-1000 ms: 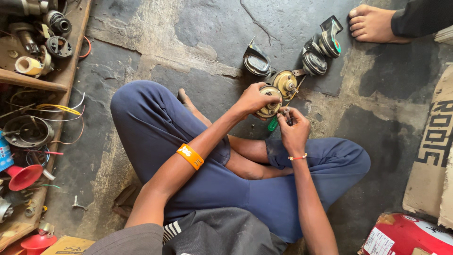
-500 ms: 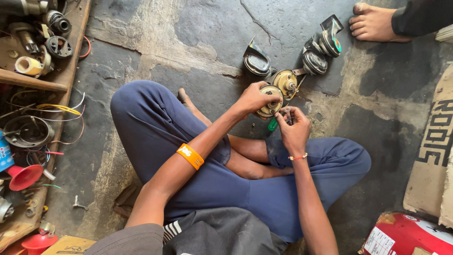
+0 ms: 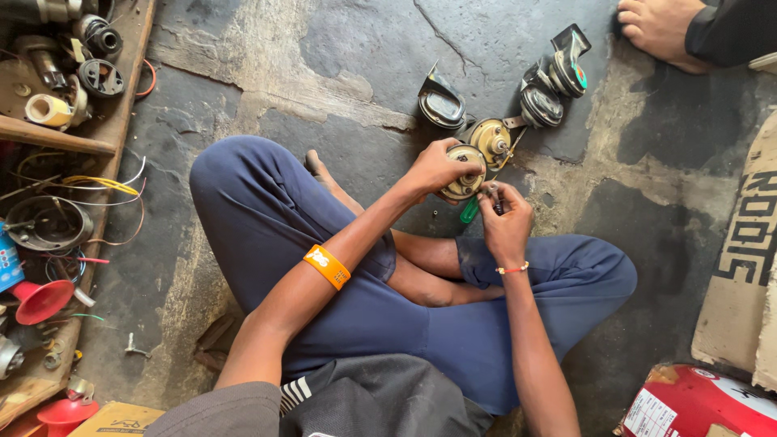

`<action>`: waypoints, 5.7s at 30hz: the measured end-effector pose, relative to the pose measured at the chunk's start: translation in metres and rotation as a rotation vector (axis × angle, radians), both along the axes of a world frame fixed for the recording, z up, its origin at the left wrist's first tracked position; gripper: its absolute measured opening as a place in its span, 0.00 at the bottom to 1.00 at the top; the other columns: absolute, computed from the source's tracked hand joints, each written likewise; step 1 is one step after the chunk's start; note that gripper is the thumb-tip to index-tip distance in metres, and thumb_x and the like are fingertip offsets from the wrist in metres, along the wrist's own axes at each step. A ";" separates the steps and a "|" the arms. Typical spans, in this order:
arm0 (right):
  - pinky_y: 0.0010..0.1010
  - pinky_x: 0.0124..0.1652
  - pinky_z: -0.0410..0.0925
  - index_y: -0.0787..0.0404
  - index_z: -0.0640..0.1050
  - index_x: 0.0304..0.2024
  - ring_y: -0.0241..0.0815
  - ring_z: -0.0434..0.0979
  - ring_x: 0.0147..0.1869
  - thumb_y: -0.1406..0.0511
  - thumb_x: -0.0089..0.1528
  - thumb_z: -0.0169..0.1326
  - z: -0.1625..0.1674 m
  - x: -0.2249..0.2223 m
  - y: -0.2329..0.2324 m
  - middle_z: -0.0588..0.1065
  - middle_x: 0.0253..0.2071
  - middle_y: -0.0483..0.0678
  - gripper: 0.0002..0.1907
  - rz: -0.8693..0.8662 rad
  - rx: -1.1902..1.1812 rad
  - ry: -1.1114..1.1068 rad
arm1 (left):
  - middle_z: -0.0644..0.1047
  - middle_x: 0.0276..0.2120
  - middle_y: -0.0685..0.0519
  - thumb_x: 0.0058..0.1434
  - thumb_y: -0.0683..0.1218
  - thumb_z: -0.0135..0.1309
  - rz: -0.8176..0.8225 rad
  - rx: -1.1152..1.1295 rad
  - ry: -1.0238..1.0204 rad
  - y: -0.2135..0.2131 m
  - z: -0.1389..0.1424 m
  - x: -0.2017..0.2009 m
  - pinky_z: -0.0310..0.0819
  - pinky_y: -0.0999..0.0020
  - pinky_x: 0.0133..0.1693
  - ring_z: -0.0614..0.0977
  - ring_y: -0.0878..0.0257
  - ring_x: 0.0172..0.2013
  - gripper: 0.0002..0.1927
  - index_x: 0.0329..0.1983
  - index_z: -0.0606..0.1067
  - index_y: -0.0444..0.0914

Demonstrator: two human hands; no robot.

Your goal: The person sits on the floor and uses a wrench to loosen and remove a nut from a circular electrical component. They then separate the component into two halves, revealing the internal parts, and place the pieces on the floor.

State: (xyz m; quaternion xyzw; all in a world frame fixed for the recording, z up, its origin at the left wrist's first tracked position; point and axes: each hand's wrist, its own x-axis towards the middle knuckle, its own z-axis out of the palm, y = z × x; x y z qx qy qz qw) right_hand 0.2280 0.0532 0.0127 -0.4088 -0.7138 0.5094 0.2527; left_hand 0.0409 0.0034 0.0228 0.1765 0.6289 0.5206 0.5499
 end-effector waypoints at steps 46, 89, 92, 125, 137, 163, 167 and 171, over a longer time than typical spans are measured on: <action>0.16 0.32 0.59 0.65 0.81 0.39 0.22 0.64 0.32 0.74 0.62 0.62 0.007 0.001 0.001 0.71 0.29 0.34 0.04 0.016 0.009 -0.001 | 0.83 0.36 0.44 0.45 0.51 0.67 -0.002 0.019 -0.010 0.000 0.001 -0.001 0.85 0.60 0.19 0.86 0.58 0.27 0.30 0.48 0.77 0.30; 0.33 0.52 0.70 0.63 0.81 0.53 0.39 0.79 0.48 0.47 0.66 0.68 0.042 0.215 0.039 0.81 0.49 0.54 0.28 -0.382 0.051 -0.281 | 0.82 0.36 0.47 0.58 0.49 0.60 0.062 0.181 -0.427 0.000 0.009 -0.015 0.89 0.55 0.30 0.87 0.58 0.32 0.19 0.49 0.76 0.35; 0.37 0.47 0.70 0.63 0.83 0.51 0.42 0.81 0.44 0.50 0.66 0.67 0.055 0.214 0.039 0.82 0.41 0.57 0.24 -0.412 0.247 -0.600 | 0.82 0.37 0.46 0.58 0.49 0.60 0.050 0.183 -0.427 0.001 0.010 -0.013 0.89 0.55 0.30 0.87 0.58 0.32 0.20 0.50 0.76 0.34; 0.23 0.39 0.74 0.68 0.81 0.40 0.32 0.81 0.38 0.72 0.63 0.62 0.070 0.002 0.005 0.81 0.35 0.47 0.05 0.042 0.136 -0.137 | 0.79 0.47 0.50 0.57 0.42 0.62 -0.167 0.277 -0.655 -0.001 0.001 -0.002 0.86 0.59 0.42 0.84 0.61 0.44 0.27 0.60 0.69 0.37; 0.22 0.41 0.73 0.68 0.79 0.42 0.31 0.79 0.42 0.74 0.63 0.61 0.052 0.005 0.004 0.78 0.40 0.46 0.05 0.039 0.078 -0.057 | 0.80 0.42 0.51 0.58 0.45 0.62 -0.162 0.229 -0.544 -0.002 0.002 -0.001 0.86 0.62 0.36 0.84 0.63 0.38 0.25 0.58 0.71 0.38; 0.25 0.48 0.77 0.69 0.73 0.48 0.37 0.82 0.47 0.75 0.66 0.58 0.042 0.014 0.012 0.76 0.44 0.49 0.10 0.007 -0.133 0.147 | 0.80 0.42 0.49 0.59 0.47 0.61 -0.199 0.197 -0.540 -0.002 0.005 -0.004 0.87 0.57 0.36 0.85 0.61 0.38 0.23 0.57 0.73 0.37; 0.24 0.46 0.75 0.70 0.72 0.48 0.36 0.81 0.47 0.76 0.62 0.61 0.039 0.017 0.012 0.76 0.42 0.49 0.15 0.051 -0.111 0.069 | 0.80 0.41 0.50 0.58 0.48 0.60 -0.212 0.172 -0.513 -0.002 0.004 -0.004 0.88 0.58 0.35 0.85 0.61 0.37 0.23 0.56 0.73 0.37; 0.23 0.46 0.74 0.69 0.73 0.49 0.35 0.82 0.46 0.76 0.65 0.58 0.037 0.017 0.014 0.78 0.41 0.50 0.11 0.032 -0.151 0.092 | 0.80 0.40 0.51 0.57 0.48 0.61 -0.185 0.183 -0.520 0.000 0.003 -0.004 0.88 0.58 0.35 0.85 0.61 0.37 0.23 0.55 0.73 0.37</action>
